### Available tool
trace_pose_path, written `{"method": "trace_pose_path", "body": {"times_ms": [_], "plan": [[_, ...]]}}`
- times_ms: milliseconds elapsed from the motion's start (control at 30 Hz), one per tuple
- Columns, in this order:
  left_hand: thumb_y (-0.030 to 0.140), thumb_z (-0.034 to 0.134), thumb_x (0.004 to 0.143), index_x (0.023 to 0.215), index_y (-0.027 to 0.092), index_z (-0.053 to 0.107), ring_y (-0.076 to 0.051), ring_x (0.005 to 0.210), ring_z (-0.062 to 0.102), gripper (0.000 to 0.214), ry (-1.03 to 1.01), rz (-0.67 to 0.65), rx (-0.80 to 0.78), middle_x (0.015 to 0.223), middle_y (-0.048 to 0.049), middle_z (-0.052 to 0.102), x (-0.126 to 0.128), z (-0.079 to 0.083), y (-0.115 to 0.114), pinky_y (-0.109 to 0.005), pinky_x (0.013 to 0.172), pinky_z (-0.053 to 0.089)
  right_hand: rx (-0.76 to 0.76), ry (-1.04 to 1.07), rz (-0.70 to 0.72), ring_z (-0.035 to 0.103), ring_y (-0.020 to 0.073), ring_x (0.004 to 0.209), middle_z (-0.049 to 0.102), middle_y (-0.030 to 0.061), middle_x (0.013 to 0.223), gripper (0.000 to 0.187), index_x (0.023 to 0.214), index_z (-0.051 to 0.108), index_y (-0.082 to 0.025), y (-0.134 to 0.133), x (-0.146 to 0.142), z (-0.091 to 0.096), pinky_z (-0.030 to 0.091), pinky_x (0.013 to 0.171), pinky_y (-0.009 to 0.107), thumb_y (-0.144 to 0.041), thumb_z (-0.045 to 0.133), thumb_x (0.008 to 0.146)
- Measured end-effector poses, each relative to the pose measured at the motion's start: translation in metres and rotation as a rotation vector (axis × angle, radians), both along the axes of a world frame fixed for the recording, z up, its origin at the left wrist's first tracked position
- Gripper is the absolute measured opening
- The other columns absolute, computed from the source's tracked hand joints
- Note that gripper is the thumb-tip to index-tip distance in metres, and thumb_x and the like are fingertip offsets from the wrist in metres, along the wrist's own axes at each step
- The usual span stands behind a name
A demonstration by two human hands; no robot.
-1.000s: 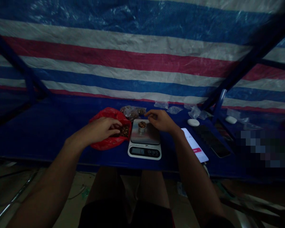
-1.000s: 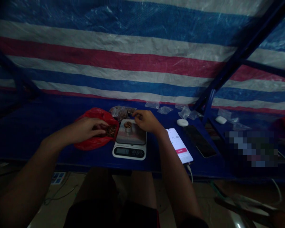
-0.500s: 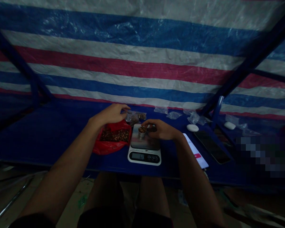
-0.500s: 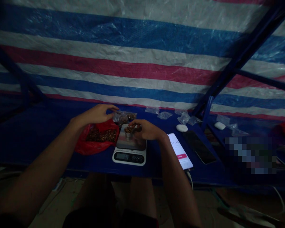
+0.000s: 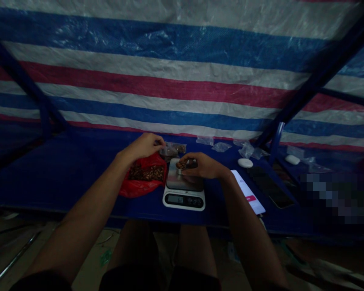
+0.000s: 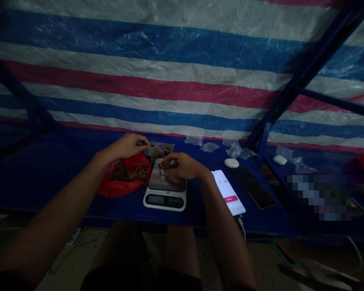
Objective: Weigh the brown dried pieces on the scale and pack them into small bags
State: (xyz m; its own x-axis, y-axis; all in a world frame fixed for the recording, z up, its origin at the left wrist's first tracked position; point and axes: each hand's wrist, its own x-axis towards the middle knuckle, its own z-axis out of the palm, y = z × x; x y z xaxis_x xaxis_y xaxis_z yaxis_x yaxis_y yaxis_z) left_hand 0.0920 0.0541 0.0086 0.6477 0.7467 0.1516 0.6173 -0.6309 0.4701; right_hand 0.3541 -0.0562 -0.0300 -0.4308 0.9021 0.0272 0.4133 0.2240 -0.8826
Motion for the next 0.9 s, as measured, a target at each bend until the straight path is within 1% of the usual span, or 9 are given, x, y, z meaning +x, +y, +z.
{"method": "trace_pose_path", "body": {"times_ms": [100, 200, 300, 367, 500, 567, 667, 767, 900], "plan": [[0.024, 0.066, 0.092, 0.106, 0.02, 0.083, -0.022, 0.09, 0.078, 0.023, -0.07, 0.066, 0.106, 0.101, -0.008, 0.085, 0.012, 0.005, -0.01, -0.033, 0.088, 0.059, 0.005, 0.023, -0.019, 0.077, 0.0229, 0.103, 0.081, 0.0072, 0.116, 0.031, 0.112, 0.076, -0.021, 0.0, 0.0, 0.001, 0.062, 0.091, 0.039, -0.027, 0.085, 0.083], [0.022, 0.067, 0.093, 0.113, 0.018, 0.083, -0.025, 0.095, 0.078, 0.026, -0.086, 0.118, 0.201, 0.107, -0.0109, 0.084, 0.026, 0.009, -0.022, -0.036, 0.092, 0.059, 0.087, 0.049, -0.061, 0.076, 0.0242, 0.107, 0.08, 0.0083, 0.116, 0.029, 0.11, 0.075, -0.02, 0.001, 0.001, 0.001, 0.06, 0.097, 0.041, -0.029, 0.083, 0.084], [0.021, 0.063, 0.098, 0.114, 0.017, 0.084, -0.027, 0.104, 0.077, 0.026, 0.003, 0.081, 0.268, 0.114, -0.0126, 0.083, 0.038, 0.008, -0.031, -0.038, 0.098, 0.057, 0.183, 0.052, -0.132, 0.074, 0.0247, 0.107, 0.079, 0.0089, 0.115, 0.03, 0.11, 0.074, -0.019, 0.005, 0.005, 0.0, 0.058, 0.1, 0.044, -0.031, 0.083, 0.084], [0.019, 0.059, 0.1, 0.114, 0.018, 0.084, -0.028, 0.108, 0.077, 0.029, 0.069, 0.046, 0.304, 0.116, -0.013, 0.083, 0.044, 0.007, -0.035, -0.038, 0.1, 0.056, 0.238, 0.044, -0.172, 0.074, 0.0243, 0.104, 0.079, 0.0084, 0.113, 0.031, 0.111, 0.073, -0.019, 0.007, 0.007, -0.002, 0.058, 0.099, 0.044, -0.033, 0.083, 0.085], [0.017, 0.056, 0.099, 0.116, 0.02, 0.085, -0.029, 0.106, 0.076, 0.034, 0.147, 0.047, 0.34, 0.113, -0.0138, 0.081, 0.054, 0.008, -0.042, -0.039, 0.096, 0.057, 0.347, 0.038, -0.264, 0.072, 0.0228, 0.097, 0.078, 0.0079, 0.111, 0.031, 0.114, 0.072, -0.019, 0.008, 0.008, 0.0, 0.057, 0.091, 0.04, -0.034, 0.079, 0.088], [0.019, 0.056, 0.099, 0.118, 0.021, 0.085, -0.03, 0.106, 0.077, 0.035, 0.151, 0.06, 0.332, 0.113, -0.0141, 0.081, 0.059, 0.01, -0.044, -0.04, 0.095, 0.058, 0.381, 0.029, -0.313, 0.071, 0.0228, 0.096, 0.079, 0.0084, 0.112, 0.031, 0.114, 0.072, -0.019, 0.007, 0.007, 0.002, 0.056, 0.088, 0.039, -0.035, 0.078, 0.088], [0.021, 0.06, 0.097, 0.117, 0.018, 0.085, -0.029, 0.105, 0.077, 0.032, 0.07, 0.099, 0.273, 0.113, -0.0139, 0.083, 0.065, 0.012, -0.044, -0.039, 0.097, 0.058, 0.404, 0.007, -0.334, 0.071, 0.0234, 0.095, 0.079, 0.0093, 0.115, 0.031, 0.116, 0.072, -0.02, 0.008, 0.007, 0.004, 0.056, 0.087, 0.039, -0.036, 0.076, 0.089], [0.021, 0.062, 0.094, 0.108, 0.017, 0.087, -0.028, 0.099, 0.079, 0.029, -0.028, 0.121, 0.198, 0.105, -0.0129, 0.085, 0.068, 0.012, -0.042, -0.038, 0.094, 0.059, 0.422, -0.018, -0.337, 0.07, 0.0233, 0.092, 0.079, 0.0093, 0.114, 0.031, 0.116, 0.072, -0.02, 0.009, 0.008, 0.002, 0.056, 0.086, 0.039, -0.036, 0.075, 0.089], [0.016, 0.061, 0.089, 0.096, 0.017, 0.088, -0.028, 0.091, 0.079, 0.028, -0.069, 0.119, 0.118, 0.096, -0.0127, 0.085, 0.069, 0.011, -0.04, -0.038, 0.086, 0.059, 0.474, -0.055, -0.358, 0.07, 0.0245, 0.094, 0.078, 0.0097, 0.113, 0.032, 0.115, 0.073, -0.02, 0.013, 0.009, -0.003, 0.056, 0.088, 0.041, -0.035, 0.076, 0.087]]}}
